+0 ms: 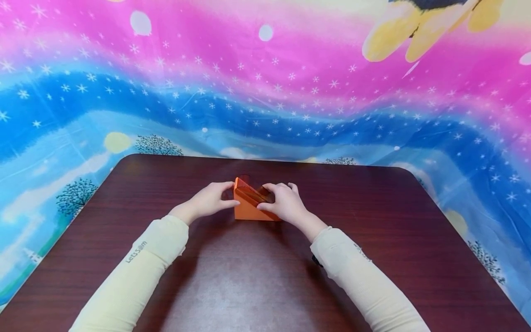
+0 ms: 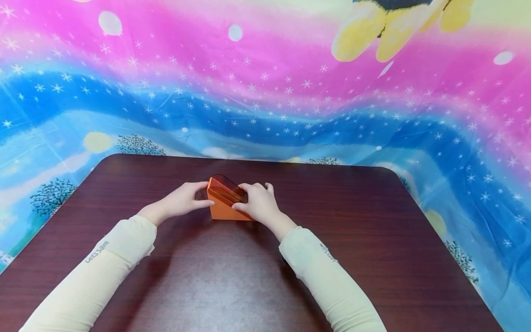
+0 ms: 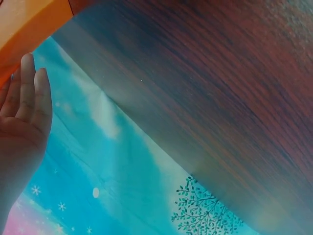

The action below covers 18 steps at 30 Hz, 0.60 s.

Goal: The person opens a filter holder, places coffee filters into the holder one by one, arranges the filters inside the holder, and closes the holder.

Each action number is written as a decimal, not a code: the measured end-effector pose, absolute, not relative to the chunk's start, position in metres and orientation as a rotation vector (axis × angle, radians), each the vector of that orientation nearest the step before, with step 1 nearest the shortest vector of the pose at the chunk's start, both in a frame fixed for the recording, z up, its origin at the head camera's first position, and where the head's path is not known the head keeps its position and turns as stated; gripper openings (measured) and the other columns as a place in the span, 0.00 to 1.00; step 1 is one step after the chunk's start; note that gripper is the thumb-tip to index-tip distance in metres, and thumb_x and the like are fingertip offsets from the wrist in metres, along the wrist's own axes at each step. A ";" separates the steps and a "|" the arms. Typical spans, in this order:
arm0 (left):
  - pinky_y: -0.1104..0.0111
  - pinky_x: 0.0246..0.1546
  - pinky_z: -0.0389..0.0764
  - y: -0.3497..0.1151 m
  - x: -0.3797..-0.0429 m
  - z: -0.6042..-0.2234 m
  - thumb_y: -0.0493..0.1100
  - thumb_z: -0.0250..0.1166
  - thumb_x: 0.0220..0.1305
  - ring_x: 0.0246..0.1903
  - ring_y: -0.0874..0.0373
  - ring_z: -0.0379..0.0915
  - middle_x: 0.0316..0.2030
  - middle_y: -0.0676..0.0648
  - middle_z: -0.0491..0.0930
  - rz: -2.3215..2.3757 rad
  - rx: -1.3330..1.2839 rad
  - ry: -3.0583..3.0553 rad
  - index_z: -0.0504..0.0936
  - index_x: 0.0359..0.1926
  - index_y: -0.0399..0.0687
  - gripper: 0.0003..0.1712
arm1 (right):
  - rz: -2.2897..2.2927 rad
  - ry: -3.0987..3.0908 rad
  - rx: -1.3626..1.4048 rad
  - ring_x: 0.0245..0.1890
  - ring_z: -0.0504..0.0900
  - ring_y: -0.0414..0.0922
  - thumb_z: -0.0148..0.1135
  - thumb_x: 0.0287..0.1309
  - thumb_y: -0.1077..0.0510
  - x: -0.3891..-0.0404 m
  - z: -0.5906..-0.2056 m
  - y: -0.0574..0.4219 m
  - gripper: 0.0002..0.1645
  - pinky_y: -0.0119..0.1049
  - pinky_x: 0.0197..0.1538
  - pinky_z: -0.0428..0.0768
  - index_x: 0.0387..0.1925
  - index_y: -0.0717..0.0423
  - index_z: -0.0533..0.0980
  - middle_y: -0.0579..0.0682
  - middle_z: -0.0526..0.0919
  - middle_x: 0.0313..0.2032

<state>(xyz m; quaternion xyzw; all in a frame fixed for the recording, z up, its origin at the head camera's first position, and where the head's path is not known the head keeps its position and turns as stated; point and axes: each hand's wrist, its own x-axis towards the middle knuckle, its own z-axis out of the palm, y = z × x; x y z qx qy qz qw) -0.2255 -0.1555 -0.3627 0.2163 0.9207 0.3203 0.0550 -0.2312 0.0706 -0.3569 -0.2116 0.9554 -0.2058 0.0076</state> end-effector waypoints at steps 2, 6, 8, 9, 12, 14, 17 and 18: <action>0.59 0.48 0.78 -0.156 -0.225 -0.363 0.48 0.66 0.58 0.37 0.58 0.76 0.43 0.49 0.82 0.971 0.652 2.799 0.74 0.56 0.48 0.25 | -0.636 2.991 -0.665 0.46 0.77 0.46 0.69 0.49 0.45 -0.231 -0.357 0.070 0.32 0.55 0.65 0.55 0.55 0.51 0.74 0.47 0.83 0.44; 0.60 0.47 0.79 -0.155 -0.225 -0.363 0.47 0.66 0.58 0.35 0.58 0.76 0.41 0.48 0.82 0.965 0.645 2.802 0.75 0.55 0.48 0.24 | -0.626 2.995 -0.664 0.46 0.77 0.46 0.69 0.49 0.45 -0.231 -0.358 0.069 0.32 0.55 0.65 0.55 0.56 0.51 0.74 0.48 0.83 0.45; 0.59 0.48 0.78 -0.155 -0.225 -0.363 0.47 0.66 0.58 0.35 0.58 0.76 0.42 0.48 0.82 0.962 0.646 2.803 0.75 0.55 0.47 0.24 | -0.627 2.994 -0.664 0.47 0.77 0.46 0.69 0.49 0.45 -0.231 -0.357 0.068 0.32 0.55 0.65 0.56 0.56 0.51 0.74 0.48 0.83 0.45; 0.59 0.48 0.78 -0.156 -0.225 -0.362 0.47 0.66 0.58 0.36 0.58 0.76 0.42 0.48 0.82 0.963 0.645 2.802 0.75 0.55 0.47 0.24 | -0.628 2.994 -0.663 0.47 0.77 0.46 0.69 0.49 0.45 -0.231 -0.358 0.068 0.32 0.55 0.65 0.56 0.56 0.51 0.74 0.48 0.83 0.45; 0.57 0.51 0.77 -0.156 -0.225 -0.362 0.47 0.66 0.58 0.39 0.56 0.77 0.45 0.47 0.82 0.963 0.648 2.800 0.74 0.56 0.47 0.25 | -0.628 2.994 -0.662 0.47 0.77 0.46 0.69 0.49 0.45 -0.231 -0.358 0.068 0.33 0.55 0.65 0.56 0.56 0.51 0.74 0.48 0.83 0.45; 0.55 0.54 0.75 -0.156 -0.226 -0.362 0.47 0.65 0.59 0.43 0.54 0.77 0.47 0.46 0.81 0.963 0.657 2.797 0.74 0.57 0.47 0.25 | -0.627 2.996 -0.655 0.47 0.77 0.46 0.69 0.49 0.45 -0.231 -0.358 0.068 0.33 0.55 0.65 0.56 0.56 0.51 0.74 0.48 0.83 0.45; 0.53 0.57 0.72 -0.155 -0.227 -0.362 0.47 0.65 0.59 0.50 0.51 0.76 0.50 0.46 0.80 0.960 0.675 2.794 0.73 0.58 0.46 0.27 | -0.629 3.000 -0.641 0.47 0.77 0.47 0.69 0.49 0.45 -0.231 -0.358 0.069 0.33 0.55 0.65 0.55 0.56 0.51 0.74 0.48 0.83 0.45; 0.53 0.58 0.71 -0.155 -0.227 -0.362 0.47 0.65 0.59 0.51 0.51 0.76 0.50 0.45 0.80 0.959 0.678 2.794 0.73 0.58 0.46 0.27 | -0.631 3.001 -0.637 0.47 0.77 0.47 0.69 0.48 0.44 -0.232 -0.359 0.069 0.34 0.55 0.65 0.56 0.57 0.51 0.74 0.48 0.83 0.45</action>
